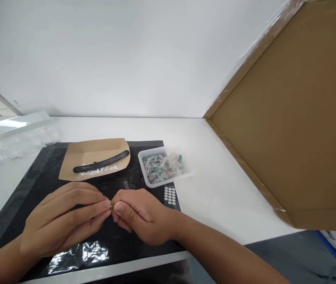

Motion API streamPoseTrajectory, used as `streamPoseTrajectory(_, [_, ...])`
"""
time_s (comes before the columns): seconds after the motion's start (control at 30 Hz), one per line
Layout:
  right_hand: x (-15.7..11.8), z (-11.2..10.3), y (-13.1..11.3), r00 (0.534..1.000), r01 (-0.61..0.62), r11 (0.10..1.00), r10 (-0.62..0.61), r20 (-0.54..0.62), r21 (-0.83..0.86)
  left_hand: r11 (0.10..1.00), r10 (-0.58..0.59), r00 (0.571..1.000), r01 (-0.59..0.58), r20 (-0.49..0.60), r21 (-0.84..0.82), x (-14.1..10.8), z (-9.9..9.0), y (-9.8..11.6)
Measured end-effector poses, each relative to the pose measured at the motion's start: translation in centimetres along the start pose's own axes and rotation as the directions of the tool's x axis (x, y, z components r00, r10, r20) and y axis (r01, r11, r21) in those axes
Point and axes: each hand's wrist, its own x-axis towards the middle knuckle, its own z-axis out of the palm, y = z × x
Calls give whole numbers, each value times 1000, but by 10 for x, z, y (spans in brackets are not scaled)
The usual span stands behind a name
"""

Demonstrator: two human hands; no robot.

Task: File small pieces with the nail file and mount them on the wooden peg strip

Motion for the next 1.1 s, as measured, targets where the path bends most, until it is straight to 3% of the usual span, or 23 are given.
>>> streamPoseTrajectory(0.1, [-1, 0, -2, 997, -65, 987, 59, 45, 144, 1000, 8, 1000, -8, -10, -18, -2, 2, -2])
streamPoseTrajectory(0.17, [-1, 0, -2, 997, -67, 987, 59, 58, 145, 999, -7, 1000, 6, -10, -50, -5, 4, -3])
streamPoseTrajectory(0.27, [0, 0, 3, 999, 47, 992, -44, 24, -113, 995, -9, 999, 14, 46, -98, -9, 7, -5])
streamPoseTrajectory(0.37, [1, 1, 9, 977, 194, 883, -215, -1, -428, 988, -31, 994, 46, 102, -147, -12, 9, -5])
streamPoseTrajectory(0.47, [2, 1, 13, 961, 204, 817, -271, -48, -540, 980, -79, 991, 96, 105, -172, -12, 11, -4])
streamPoseTrajectory(0.63, [2, -1, 13, 946, 180, 817, -296, -130, -549, 961, -180, 980, 194, 86, -197, -12, 12, -3])
streamPoseTrajectory(0.83, [2, -3, 9, 947, 181, 843, -288, -142, -507, 919, -314, 940, 336, 132, -207, -17, 15, -4])
streamPoseTrajectory(1.1, [5, 3, 19, 905, 176, 798, -362, -225, -576, 866, -408, 909, 416, 87, -279, -15, 22, 1])
